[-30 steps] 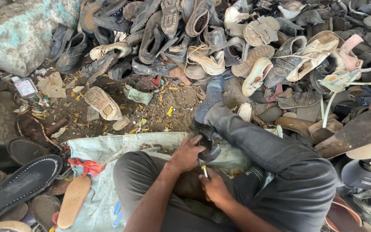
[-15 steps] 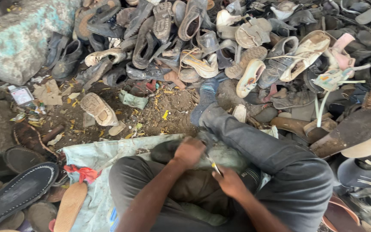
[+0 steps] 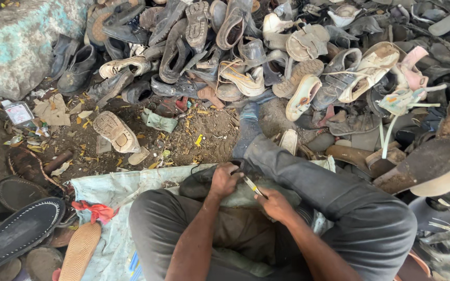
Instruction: The person repairs shoes by hand, using a blade and a screwdriver to pry apart components and trim material.
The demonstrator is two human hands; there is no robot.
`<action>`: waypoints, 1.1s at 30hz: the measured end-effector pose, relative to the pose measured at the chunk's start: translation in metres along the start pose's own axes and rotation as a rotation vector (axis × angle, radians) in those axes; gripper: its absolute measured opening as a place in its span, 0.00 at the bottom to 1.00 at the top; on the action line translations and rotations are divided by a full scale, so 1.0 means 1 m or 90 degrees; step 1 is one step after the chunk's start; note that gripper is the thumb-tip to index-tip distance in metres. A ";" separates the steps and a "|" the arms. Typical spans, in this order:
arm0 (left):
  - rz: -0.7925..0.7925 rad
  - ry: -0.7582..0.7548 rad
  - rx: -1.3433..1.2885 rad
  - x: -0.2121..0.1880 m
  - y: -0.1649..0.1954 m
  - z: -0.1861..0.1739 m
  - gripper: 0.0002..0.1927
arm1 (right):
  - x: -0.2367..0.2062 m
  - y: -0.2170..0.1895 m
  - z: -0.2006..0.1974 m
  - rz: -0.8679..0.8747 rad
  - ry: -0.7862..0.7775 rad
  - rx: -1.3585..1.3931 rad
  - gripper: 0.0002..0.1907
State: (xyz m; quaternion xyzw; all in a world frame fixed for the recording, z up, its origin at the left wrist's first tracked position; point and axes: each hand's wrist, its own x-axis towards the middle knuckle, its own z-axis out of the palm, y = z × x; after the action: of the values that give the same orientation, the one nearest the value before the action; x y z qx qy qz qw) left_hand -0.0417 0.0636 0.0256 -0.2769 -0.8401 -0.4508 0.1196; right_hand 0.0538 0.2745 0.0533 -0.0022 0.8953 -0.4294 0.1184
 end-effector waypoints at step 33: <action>-0.239 0.399 -0.067 0.006 0.020 0.028 0.13 | -0.030 -0.041 0.057 0.005 0.060 0.021 0.16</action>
State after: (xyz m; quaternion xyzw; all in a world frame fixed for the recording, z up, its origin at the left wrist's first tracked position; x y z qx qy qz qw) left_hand -0.0335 0.0976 0.0263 0.0280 -0.7743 -0.5706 0.2721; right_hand 0.0915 0.2079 0.0565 0.0236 0.8927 -0.4432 0.0781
